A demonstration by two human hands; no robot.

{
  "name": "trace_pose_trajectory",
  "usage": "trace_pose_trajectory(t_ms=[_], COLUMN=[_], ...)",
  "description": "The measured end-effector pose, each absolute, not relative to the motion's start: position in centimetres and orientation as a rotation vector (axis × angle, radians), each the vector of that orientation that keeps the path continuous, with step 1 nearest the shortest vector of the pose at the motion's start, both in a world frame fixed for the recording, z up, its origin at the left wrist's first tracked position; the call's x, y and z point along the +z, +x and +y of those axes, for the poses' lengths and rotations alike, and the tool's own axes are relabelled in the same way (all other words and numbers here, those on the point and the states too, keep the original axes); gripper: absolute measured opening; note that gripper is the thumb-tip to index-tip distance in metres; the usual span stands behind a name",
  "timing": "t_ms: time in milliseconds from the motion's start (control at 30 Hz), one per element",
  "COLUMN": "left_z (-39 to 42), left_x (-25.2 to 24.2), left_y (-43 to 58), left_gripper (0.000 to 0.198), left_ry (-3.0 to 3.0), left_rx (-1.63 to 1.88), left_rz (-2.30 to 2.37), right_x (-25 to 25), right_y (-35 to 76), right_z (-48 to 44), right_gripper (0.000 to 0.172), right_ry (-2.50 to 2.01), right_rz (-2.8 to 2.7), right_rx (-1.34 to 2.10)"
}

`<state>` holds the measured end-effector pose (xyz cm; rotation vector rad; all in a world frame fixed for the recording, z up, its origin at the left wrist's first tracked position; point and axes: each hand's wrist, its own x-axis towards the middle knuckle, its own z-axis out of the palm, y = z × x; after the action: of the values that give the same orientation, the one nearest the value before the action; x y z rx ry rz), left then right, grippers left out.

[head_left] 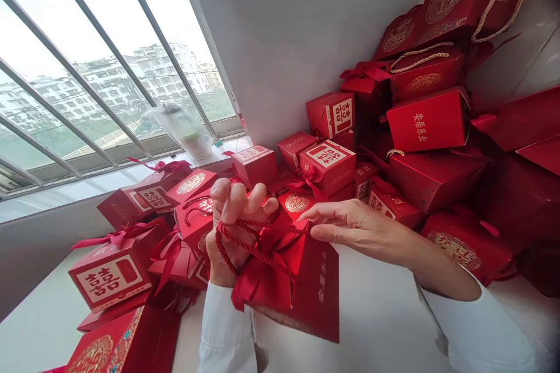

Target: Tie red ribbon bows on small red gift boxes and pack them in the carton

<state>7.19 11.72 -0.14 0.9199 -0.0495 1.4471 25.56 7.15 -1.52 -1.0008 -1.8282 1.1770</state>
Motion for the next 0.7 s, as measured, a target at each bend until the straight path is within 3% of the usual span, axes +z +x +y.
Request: trace_pose_trajectory(t_ms=[333, 700], left_z=[12.5, 13.1], left_x=[-0.3, -2.1], left_y=[6.8, 6.8], left_gripper=[0.041, 0.042], left_ry=[0.975, 1.030], left_rx=[1.569, 1.454], left_rz=[0.156, 0.071], right_x=[-1.9, -2.9], right_y=[24.9, 25.3], right_z=[7.6, 8.3], right_gripper=[0.037, 0.034], right_ry=[-1.039, -0.984], right_rz=[-1.725, -1.709], right_rx=[1.096, 1.193])
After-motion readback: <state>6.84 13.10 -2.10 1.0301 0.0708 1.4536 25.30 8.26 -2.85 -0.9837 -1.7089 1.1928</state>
